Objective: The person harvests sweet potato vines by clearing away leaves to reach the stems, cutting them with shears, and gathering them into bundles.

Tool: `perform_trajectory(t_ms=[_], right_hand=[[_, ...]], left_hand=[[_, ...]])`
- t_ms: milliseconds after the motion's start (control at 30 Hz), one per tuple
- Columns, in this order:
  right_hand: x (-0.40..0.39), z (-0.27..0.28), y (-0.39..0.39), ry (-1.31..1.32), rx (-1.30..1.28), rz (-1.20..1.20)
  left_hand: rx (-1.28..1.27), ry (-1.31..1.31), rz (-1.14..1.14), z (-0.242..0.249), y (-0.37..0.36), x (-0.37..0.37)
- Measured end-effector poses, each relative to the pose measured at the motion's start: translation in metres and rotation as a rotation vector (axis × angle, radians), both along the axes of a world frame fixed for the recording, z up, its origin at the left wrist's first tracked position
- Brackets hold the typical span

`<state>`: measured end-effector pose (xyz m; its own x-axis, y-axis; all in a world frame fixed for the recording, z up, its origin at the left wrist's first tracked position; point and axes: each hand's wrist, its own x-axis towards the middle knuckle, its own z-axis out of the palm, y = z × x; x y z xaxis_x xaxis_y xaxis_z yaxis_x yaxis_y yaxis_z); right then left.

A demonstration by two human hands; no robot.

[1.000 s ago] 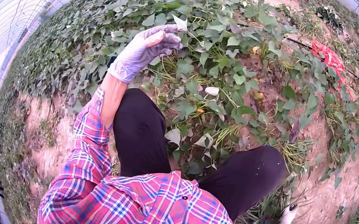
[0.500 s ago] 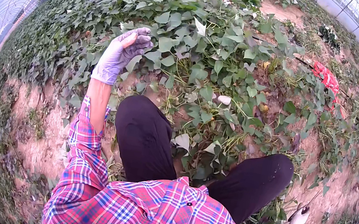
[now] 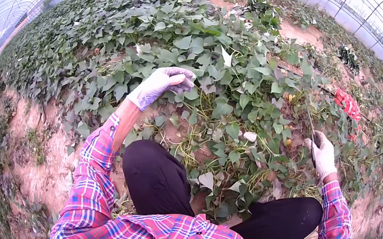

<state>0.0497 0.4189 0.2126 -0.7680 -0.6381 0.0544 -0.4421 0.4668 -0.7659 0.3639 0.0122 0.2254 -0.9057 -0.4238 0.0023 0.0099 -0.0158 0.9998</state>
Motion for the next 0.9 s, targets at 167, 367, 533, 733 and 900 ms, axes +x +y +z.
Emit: perform_trajectory(t_ms=[167, 367, 533, 733, 900], right_hand=[[0.028, -0.01, -0.109, 0.189, 0.282, 0.46], [0.04, -0.033, -0.129, 0.255, 0.647, 0.79], [0.036, -0.039, -0.129, 0.224, 0.733, 0.826], [0.079, -0.023, -0.146, 0.112, 0.57, 0.951], [0.096, -0.014, -0.142, 0.158, 0.5, 1.001]], left_hand=[[-0.052, -0.163, -0.124, -0.042, -0.004, -0.054], [-0.2, -0.295, -0.276, -0.05, 0.014, -0.094], [-0.601, -0.315, -0.451, -0.025, 0.055, -0.098], [-1.288, -0.18, -0.425, -0.043, 0.099, -0.083], [-1.099, -0.324, -0.638, -0.051, 0.109, -0.081]])
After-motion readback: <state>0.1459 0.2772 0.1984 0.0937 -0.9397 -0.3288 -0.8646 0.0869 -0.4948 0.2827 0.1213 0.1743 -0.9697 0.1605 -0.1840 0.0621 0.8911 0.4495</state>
